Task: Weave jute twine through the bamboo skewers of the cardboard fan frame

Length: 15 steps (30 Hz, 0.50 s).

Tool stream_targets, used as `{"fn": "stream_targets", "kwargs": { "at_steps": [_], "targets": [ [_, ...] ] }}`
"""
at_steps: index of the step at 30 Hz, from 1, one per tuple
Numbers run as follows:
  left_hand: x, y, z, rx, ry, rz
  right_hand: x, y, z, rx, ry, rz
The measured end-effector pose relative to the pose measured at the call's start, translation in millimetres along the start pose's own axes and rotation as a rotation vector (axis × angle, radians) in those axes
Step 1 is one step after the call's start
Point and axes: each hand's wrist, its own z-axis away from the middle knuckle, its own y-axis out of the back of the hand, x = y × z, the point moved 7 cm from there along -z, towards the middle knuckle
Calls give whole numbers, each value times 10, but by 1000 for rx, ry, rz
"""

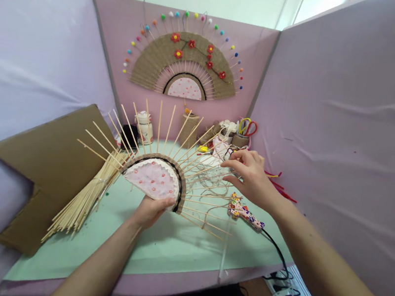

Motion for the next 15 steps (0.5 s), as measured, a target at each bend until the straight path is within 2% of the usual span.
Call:
{"fn": "stream_targets", "kwargs": {
  "at_steps": [4,6,8,10,12,13,15],
  "targets": [
    [12,25,-9,31,-22,12,-19,33,0,12,7,-6],
    [51,66,-25,75,-40,15,63,100,0,53,-2,-13],
    [115,124,-46,129,-60,23,287,195,5,149,-68,-26],
    [189,174,-70,159,-77,34,647,238,16,266,-205,-48],
    [257,206,-91,157,-90,39,1041,117,8,314,-379,-82],
    [285,216,-98,146,-93,39,1212,-30,-18,283,-469,-109],
    [317,237,-102,125,-85,31,1426,-498,-117,94,-636,-199]
  ]
}}
